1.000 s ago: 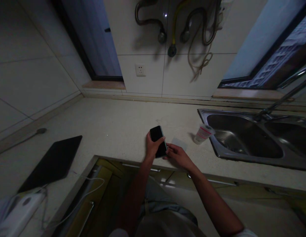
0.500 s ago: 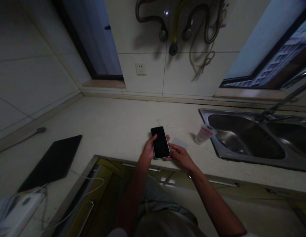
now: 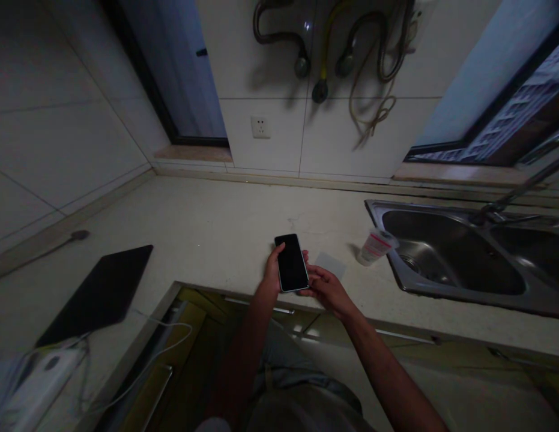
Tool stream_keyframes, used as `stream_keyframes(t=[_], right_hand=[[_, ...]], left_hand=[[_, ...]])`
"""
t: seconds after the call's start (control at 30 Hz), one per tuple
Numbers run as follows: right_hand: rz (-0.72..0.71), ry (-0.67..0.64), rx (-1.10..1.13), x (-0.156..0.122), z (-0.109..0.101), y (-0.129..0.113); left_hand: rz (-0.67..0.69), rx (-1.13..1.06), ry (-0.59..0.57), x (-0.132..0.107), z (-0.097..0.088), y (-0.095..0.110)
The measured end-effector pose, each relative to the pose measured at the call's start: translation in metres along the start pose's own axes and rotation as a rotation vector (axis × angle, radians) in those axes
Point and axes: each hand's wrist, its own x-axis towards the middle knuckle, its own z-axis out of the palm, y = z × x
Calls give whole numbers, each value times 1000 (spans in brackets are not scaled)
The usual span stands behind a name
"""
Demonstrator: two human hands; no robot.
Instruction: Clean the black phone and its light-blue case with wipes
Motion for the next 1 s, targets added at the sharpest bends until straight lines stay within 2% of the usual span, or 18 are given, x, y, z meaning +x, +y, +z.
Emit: stream_keyframes(t=[0.1, 0.27, 0.47, 0.73, 1.0], right_hand=[[-11, 12, -4, 0, 1, 1], [-19, 8, -32, -2, 1, 4], [-34, -22, -107, -4, 1, 8], [-82, -22, -130, -1, -4, 8], [-86, -44, -118, -2, -8, 12]], left_hand=[[-36, -10, -32, -1, 0, 1], [-97, -7, -18, -3, -1, 2], [7, 28, -40, -4, -1, -1], [53, 24, 63, 3, -4, -4], [80, 2, 26, 2, -3, -4]])
